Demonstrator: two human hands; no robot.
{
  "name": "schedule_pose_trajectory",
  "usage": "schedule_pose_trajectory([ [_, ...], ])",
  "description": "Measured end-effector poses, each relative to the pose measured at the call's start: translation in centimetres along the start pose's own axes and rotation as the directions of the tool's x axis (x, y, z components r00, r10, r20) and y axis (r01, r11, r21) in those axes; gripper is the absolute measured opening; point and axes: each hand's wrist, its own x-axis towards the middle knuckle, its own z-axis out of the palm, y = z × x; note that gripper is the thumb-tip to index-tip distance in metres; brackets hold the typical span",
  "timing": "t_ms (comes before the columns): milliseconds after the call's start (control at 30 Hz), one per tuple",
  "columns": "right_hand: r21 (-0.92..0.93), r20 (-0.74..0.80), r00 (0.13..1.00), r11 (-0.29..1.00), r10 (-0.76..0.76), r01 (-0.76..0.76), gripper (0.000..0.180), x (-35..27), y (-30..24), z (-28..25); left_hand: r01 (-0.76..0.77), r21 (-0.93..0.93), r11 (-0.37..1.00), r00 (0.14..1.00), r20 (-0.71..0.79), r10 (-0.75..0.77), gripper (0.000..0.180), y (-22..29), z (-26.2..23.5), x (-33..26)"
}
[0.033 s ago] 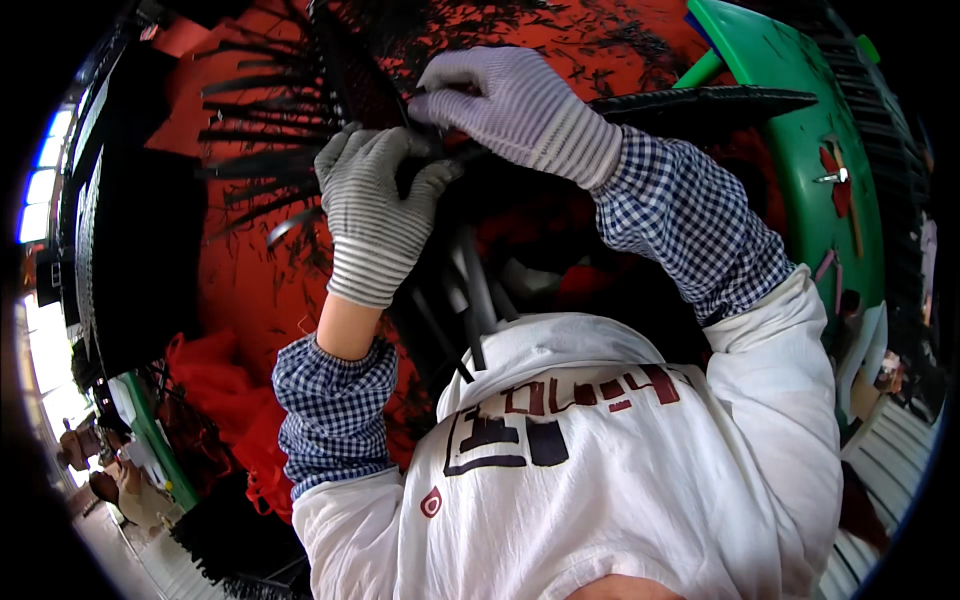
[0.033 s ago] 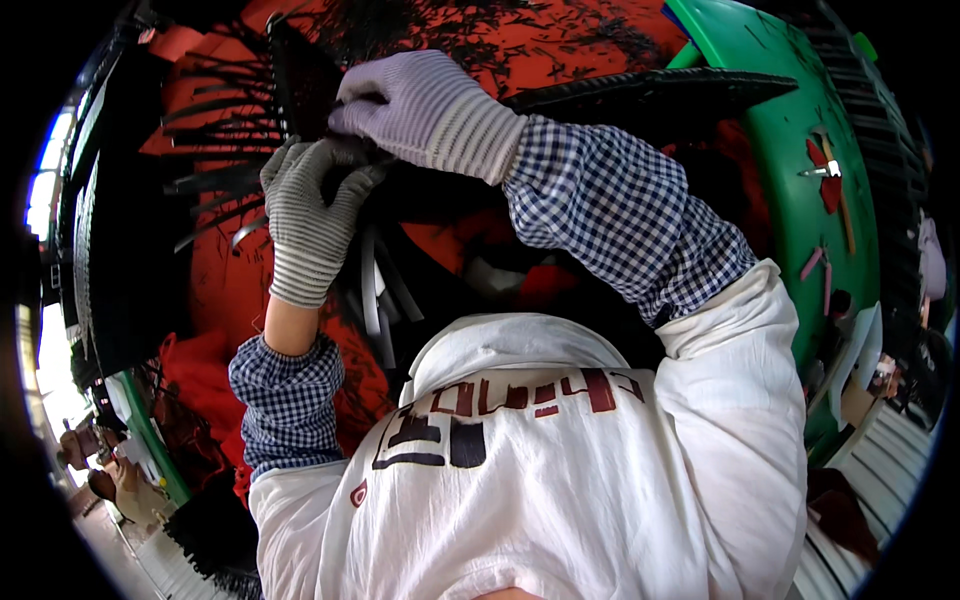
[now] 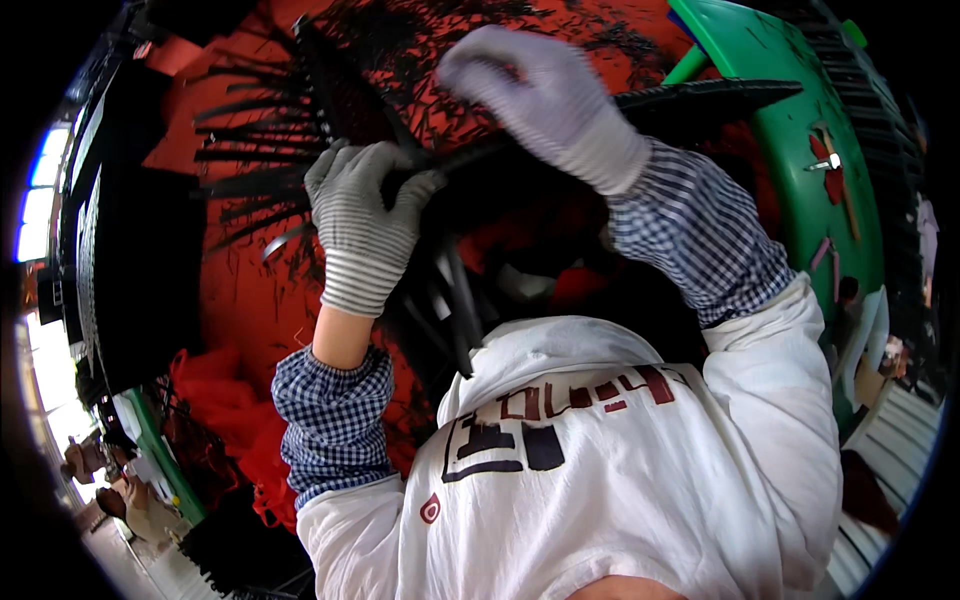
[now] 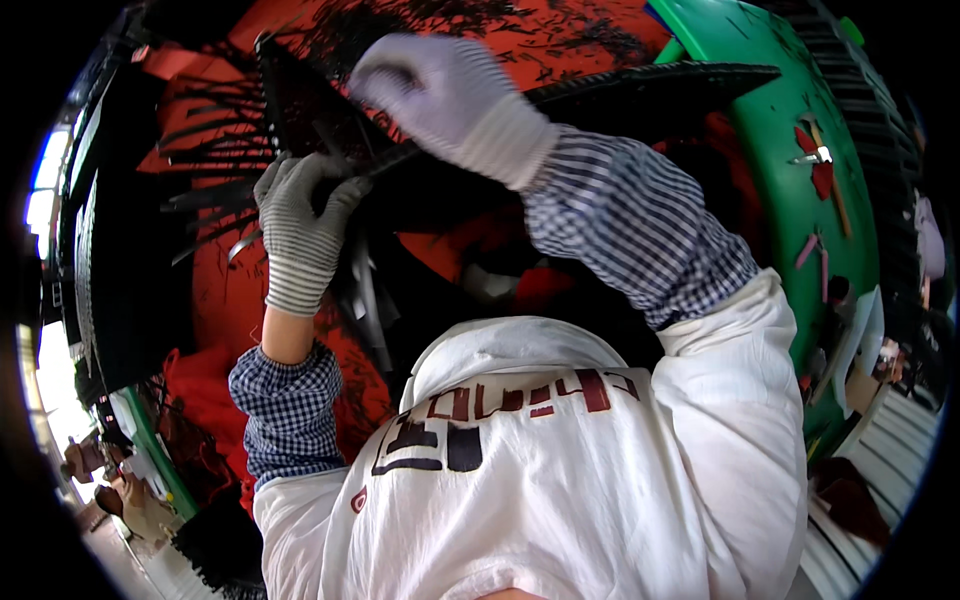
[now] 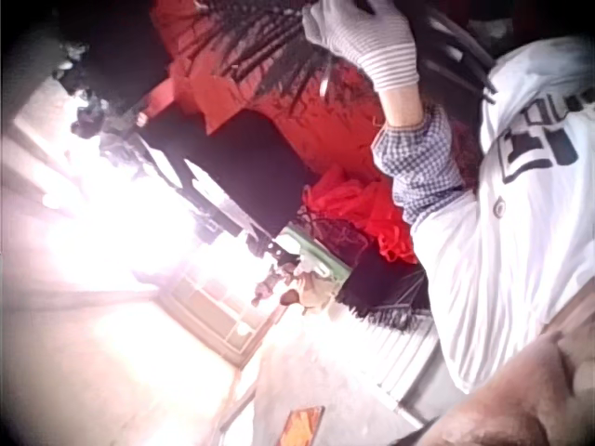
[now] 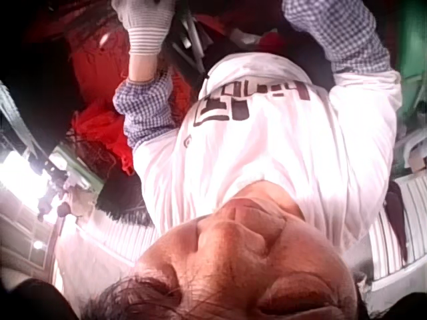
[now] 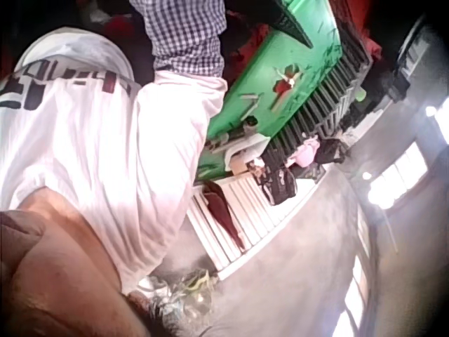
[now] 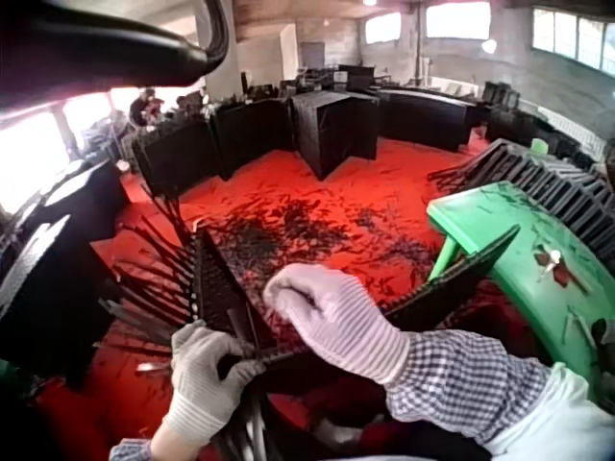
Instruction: The person weaves black plastic straps onto a furniture frame by hand and secures them with a power stapler and pliers. They turn the frame over and trim the straps while wearing gloves.
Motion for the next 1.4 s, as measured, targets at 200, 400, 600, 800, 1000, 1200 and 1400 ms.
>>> schedule_pose_trajectory([
  [200, -0.453, -0.477, 0.877, 0.872, -0.061, -0.185, 0.019, -11.5, 7.6, -20.6, 0.064, -0.087, 0.994, 0.996, 0.073, -0.058, 0.014, -0.6, 1.7, 0.5],
  [400, -0.341, -0.930, 0.312, -0.135, 0.193, -0.930, 0.047, -31.4, 12.6, -25.7, 0.350, -0.292, 0.890, 0.929, 0.228, -0.291, 0.011, -12.0, 0.3, 3.3],
  [600, -0.217, -0.975, 0.164, -0.504, 0.149, -0.836, 0.071, -40.3, 12.3, -31.9, 0.477, -0.463, 0.747, 0.878, 0.218, -0.426, 0.008, -11.7, 3.3, 6.0],
  [800, -0.331, -0.940, 0.275, -0.349, 0.200, -0.877, 0.059, -50.5, 11.6, -36.3, 0.228, -0.531, 0.816, 0.967, 0.221, -0.127, 0.009, -4.2, 4.8, 6.7],
  [1000, -0.257, -0.949, 0.272, 0.112, 0.160, -0.960, 0.073, -58.9, 13.2, -52.7, 0.342, -0.292, 0.893, 0.883, 0.425, -0.199, 0.009, -4.8, 3.6, 6.0],
  [1200, 0.248, -0.914, 0.215, 0.892, 0.345, -0.378, 0.027, -34.6, 2.2, -40.3, 0.278, -0.271, 0.922, 0.935, 0.296, -0.195, 0.009, -7.2, 5.3, 3.7],
  [1400, 0.224, -0.654, 0.558, 0.835, 0.511, -0.502, 0.016, -23.5, 2.7, -33.8, 0.198, -0.135, 0.971, 0.971, 0.166, -0.174, 0.017, -5.7, 5.2, 3.7],
])
